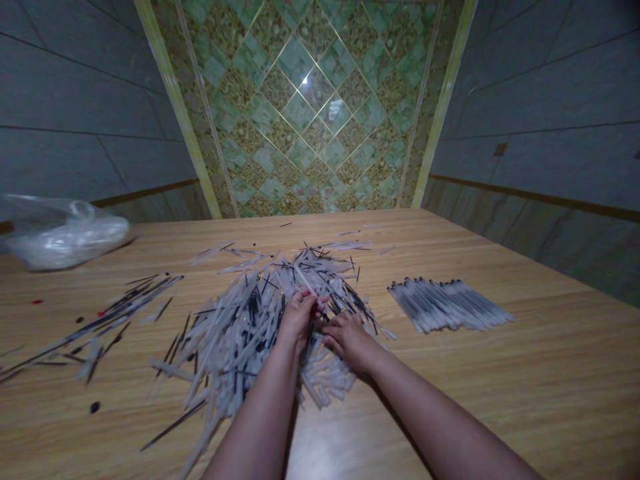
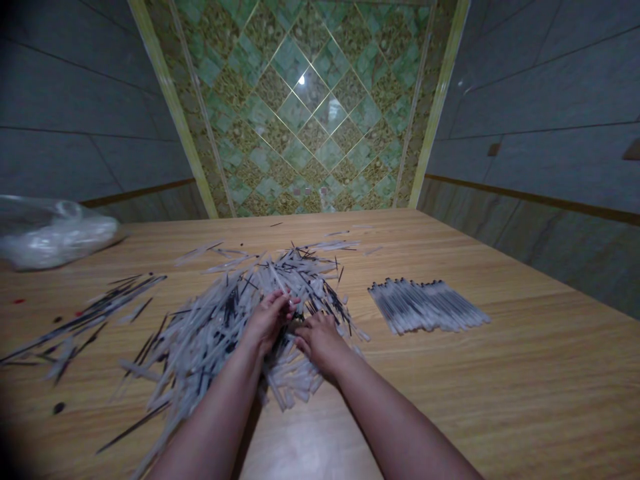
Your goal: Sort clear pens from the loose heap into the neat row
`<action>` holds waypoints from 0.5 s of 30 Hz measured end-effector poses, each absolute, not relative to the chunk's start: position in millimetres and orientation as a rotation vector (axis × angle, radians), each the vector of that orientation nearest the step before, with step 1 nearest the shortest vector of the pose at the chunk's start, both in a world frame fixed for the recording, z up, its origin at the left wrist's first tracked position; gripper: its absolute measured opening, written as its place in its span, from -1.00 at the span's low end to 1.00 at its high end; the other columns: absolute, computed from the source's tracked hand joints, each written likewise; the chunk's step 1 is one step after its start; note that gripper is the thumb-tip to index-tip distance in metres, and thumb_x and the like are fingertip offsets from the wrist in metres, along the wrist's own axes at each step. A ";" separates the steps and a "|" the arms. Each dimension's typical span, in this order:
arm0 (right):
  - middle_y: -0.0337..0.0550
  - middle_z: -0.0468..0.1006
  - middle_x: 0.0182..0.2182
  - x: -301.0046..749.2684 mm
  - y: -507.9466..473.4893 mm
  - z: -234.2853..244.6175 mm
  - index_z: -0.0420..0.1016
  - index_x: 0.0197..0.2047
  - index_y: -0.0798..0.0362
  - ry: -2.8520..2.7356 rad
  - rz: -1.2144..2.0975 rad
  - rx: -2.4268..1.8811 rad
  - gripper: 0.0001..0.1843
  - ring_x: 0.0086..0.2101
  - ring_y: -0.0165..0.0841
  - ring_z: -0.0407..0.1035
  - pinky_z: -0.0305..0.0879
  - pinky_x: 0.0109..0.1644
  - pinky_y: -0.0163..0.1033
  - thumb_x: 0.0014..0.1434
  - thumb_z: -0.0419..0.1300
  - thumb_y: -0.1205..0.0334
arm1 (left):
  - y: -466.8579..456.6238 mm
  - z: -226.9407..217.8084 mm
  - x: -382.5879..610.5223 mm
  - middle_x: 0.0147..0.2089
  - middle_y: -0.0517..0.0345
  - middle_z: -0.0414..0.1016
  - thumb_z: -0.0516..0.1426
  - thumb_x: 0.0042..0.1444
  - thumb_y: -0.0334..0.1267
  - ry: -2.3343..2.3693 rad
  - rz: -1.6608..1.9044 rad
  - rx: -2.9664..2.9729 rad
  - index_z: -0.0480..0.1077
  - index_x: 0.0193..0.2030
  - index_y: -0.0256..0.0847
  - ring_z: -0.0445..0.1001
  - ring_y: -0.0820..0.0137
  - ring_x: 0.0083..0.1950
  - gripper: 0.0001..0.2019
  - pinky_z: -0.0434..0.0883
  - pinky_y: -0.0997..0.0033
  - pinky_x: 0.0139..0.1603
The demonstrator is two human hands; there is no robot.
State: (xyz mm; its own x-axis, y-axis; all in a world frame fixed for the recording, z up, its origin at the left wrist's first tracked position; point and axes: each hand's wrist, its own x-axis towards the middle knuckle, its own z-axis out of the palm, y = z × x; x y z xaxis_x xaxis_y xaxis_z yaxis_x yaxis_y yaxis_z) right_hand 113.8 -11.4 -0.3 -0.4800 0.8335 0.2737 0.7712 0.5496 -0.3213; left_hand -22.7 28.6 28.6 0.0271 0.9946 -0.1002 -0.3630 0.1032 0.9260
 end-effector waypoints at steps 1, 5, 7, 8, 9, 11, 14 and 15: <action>-0.15 0.46 -0.25 116.2 -10.2 0.7 0.48 -0.18 -0.10 -2.361 0.230 -1.316 -0.77 -0.14 -0.26 0.19 0.02 -0.06 -0.11 0.17 0.04 0.14 | 26.8 28.6 -20.4 -0.40 0.08 0.50 0.15 -0.10 -0.29 0.939 1.252 0.822 0.23 -0.34 -0.26 0.43 0.53 -0.51 -0.81 0.27 0.64 -0.58; -0.12 0.48 -0.35 136.3 -4.2 7.3 0.52 -0.32 -0.01 -2.091 0.292 -1.347 -0.81 -0.22 -0.28 0.25 0.09 -0.11 -0.15 0.12 0.09 0.16 | 22.1 26.5 -14.5 -0.28 -0.01 0.51 0.13 -0.07 -0.34 0.897 1.183 0.707 0.19 -0.35 -0.25 0.51 0.43 -0.40 -0.84 0.37 0.58 -0.53; -0.12 0.50 -0.39 150.1 -0.1 9.5 0.52 -0.34 0.03 -1.919 0.420 -1.308 -0.81 -0.26 -0.29 0.29 0.14 -0.15 -0.18 0.09 0.11 0.16 | 21.3 24.6 -13.2 -0.26 -0.02 0.50 0.12 -0.05 -0.35 0.889 1.186 0.692 0.21 -0.35 -0.26 0.51 0.44 -0.40 -0.86 0.40 0.56 -0.50; -0.12 0.51 -0.39 157.3 2.1 9.7 0.52 -0.33 0.04 -1.821 0.518 -1.282 -0.81 -0.28 -0.29 0.31 0.17 -0.17 -0.19 0.08 0.13 0.15 | 21.2 23.7 -12.6 -0.27 -0.01 0.50 0.12 -0.04 -0.35 0.887 1.188 0.692 0.22 -0.35 -0.26 0.50 0.45 -0.40 -0.87 0.41 0.56 -0.48; -0.12 0.52 -0.38 164.3 4.3 9.2 0.52 -0.32 0.05 -1.715 0.631 -1.254 -0.79 -0.29 -0.30 0.33 0.19 -0.19 -0.20 0.05 0.15 0.13 | 21.2 22.8 -12.1 -0.28 -0.01 0.50 0.12 -0.04 -0.34 0.888 1.190 0.692 0.23 -0.35 -0.26 0.49 0.47 -0.41 -0.88 0.42 0.55 -0.47; -0.12 0.54 -0.33 177.5 8.4 7.0 0.51 -0.26 0.04 -1.493 0.839 -1.186 -0.73 -0.30 -0.31 0.36 0.21 -0.23 -0.23 0.01 0.18 0.08 | 21.2 21.4 -10.8 -0.29 0.01 0.50 0.13 -0.04 -0.33 0.888 1.190 0.690 0.25 -0.36 -0.26 0.48 0.48 -0.41 -0.88 0.43 0.55 -0.45; -0.15 0.55 -0.34 193.1 13.2 3.1 0.51 -0.21 0.02 -1.231 0.973 -1.103 -0.65 -0.35 -0.37 0.35 0.21 -0.28 -0.28 -0.06 0.22 0.03 | 21.5 19.1 -8.9 -0.30 0.04 0.49 0.15 -0.05 -0.32 0.872 1.192 0.679 0.28 -0.35 -0.26 0.48 0.49 -0.38 -0.87 0.43 0.55 -0.42; -0.17 0.54 -0.38 196.7 14.4 2.2 0.50 -0.21 0.02 -1.164 0.985 -1.079 -0.64 -0.39 -0.40 0.34 0.20 -0.30 -0.30 -0.07 0.24 0.02 | 21.7 18.2 -8.4 -0.31 0.05 0.49 0.16 -0.06 -0.31 0.874 1.198 0.681 0.29 -0.35 -0.26 0.47 0.50 -0.38 -0.86 0.42 0.55 -0.41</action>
State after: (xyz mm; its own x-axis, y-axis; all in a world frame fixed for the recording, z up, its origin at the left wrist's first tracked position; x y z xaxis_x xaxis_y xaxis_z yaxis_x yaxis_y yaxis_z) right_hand 196.7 14.4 2.2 0.1386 0.9695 0.2021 -0.0386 0.2092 -0.9771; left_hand -8.4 21.7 18.2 0.1236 0.9700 -0.2093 -0.4959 0.2431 0.8337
